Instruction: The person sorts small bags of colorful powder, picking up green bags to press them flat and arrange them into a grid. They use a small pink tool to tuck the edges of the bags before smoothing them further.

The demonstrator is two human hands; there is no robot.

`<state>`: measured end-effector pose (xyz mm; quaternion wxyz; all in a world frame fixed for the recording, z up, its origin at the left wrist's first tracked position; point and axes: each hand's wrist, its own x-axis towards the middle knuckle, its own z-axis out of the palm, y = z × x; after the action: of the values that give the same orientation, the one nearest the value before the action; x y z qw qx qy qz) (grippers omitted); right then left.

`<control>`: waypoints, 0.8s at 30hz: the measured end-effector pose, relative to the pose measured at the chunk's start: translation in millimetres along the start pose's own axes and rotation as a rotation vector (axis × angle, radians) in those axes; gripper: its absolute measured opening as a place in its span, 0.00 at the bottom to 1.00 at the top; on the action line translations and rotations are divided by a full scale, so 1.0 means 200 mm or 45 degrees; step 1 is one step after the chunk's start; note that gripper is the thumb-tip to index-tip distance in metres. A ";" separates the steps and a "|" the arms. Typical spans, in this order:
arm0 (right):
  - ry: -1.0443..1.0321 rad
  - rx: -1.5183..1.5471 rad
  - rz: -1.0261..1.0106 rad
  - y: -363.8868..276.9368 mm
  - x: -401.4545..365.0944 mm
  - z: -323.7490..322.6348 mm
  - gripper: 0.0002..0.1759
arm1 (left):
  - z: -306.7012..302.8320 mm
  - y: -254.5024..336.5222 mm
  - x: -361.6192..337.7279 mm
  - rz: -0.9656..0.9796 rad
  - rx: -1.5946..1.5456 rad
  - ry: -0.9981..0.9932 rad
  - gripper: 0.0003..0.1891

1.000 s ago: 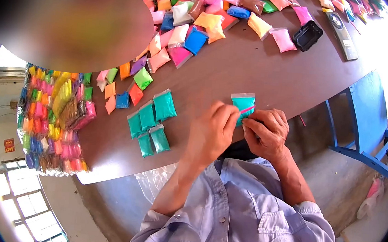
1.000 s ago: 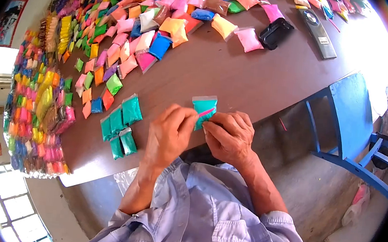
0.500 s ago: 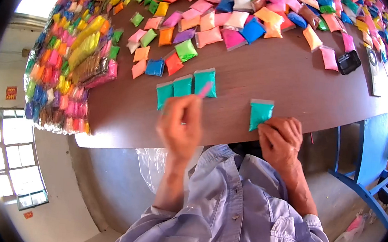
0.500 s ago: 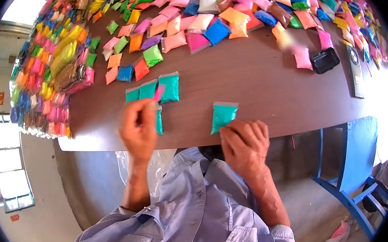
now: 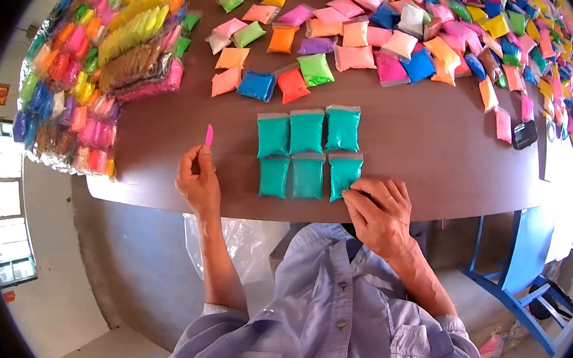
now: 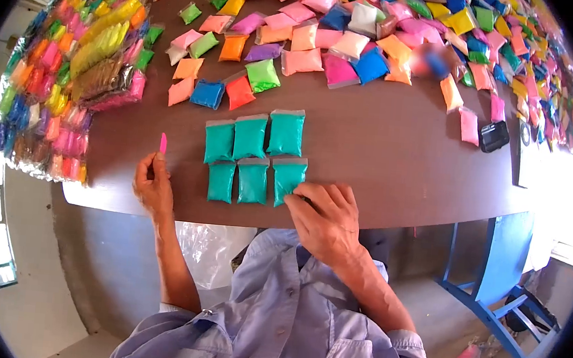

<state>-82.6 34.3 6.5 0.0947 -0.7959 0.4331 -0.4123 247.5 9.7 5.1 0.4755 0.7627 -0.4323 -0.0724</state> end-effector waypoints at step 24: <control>-0.022 0.177 0.302 -0.05 0.07 -0.12 0.09 | -0.02 0.07 0.02 0.218 0.037 -0.103 0.03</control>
<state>-90.3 33.7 34.7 0.2014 -0.7341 0.4937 -0.4205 242.9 7.0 19.2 0.4511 0.7262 -0.5158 -0.0559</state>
